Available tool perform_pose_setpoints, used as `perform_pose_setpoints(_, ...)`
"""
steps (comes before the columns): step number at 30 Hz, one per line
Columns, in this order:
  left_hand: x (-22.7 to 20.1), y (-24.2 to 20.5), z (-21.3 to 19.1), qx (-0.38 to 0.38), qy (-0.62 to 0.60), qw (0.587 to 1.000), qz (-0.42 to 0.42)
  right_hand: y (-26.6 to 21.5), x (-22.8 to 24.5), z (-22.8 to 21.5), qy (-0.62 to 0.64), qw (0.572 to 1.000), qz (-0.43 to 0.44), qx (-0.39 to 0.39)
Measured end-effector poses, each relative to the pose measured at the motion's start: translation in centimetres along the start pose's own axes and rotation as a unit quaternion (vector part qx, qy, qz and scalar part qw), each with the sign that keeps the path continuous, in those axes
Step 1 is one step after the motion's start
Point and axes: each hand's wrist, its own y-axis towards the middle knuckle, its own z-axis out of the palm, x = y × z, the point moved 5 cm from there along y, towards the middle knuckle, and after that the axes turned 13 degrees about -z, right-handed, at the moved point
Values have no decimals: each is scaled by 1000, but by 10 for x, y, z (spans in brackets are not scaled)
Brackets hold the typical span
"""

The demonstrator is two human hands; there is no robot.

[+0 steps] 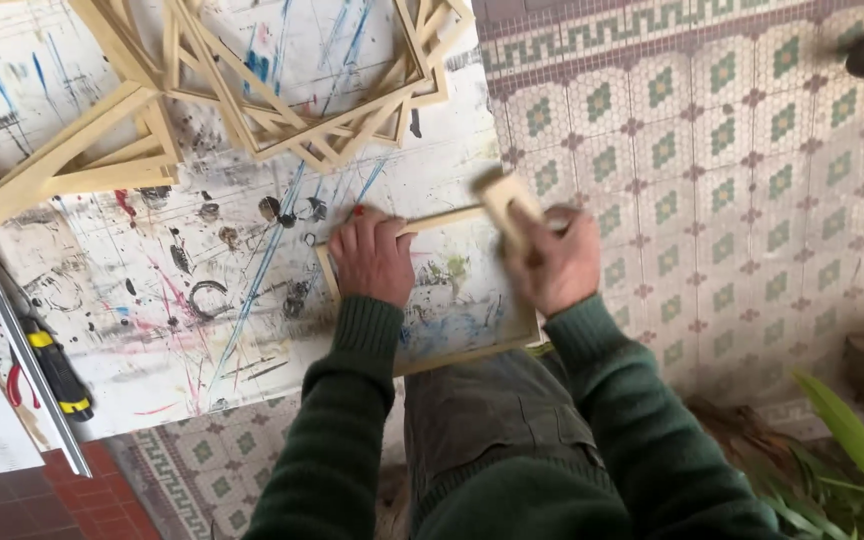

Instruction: Sanding the edges and surfaces of small wooden picture frames using a sanding block on a workbench.

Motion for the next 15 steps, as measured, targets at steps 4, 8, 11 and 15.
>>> perform_pose_setpoints(4, -1, -2, -2, -6, 2, 1000, 9, 48, 53, -20, -48, 995, -11, -84)
perform_pose_setpoints(8, -1, 1, 2, 0, -2, 1000, 9, 9, 46, 1, 50, 996, -67, -13)
perform_pose_setpoints(11, 2, 9, 5, -7, 6, 1000, 4, 14, 8, 11, 18, 996, -60, -57)
perform_pose_setpoints(15, -2, -2, 4, -11, 3, 1000, 12, 63, 62, -23, -67, 993, -54, -83)
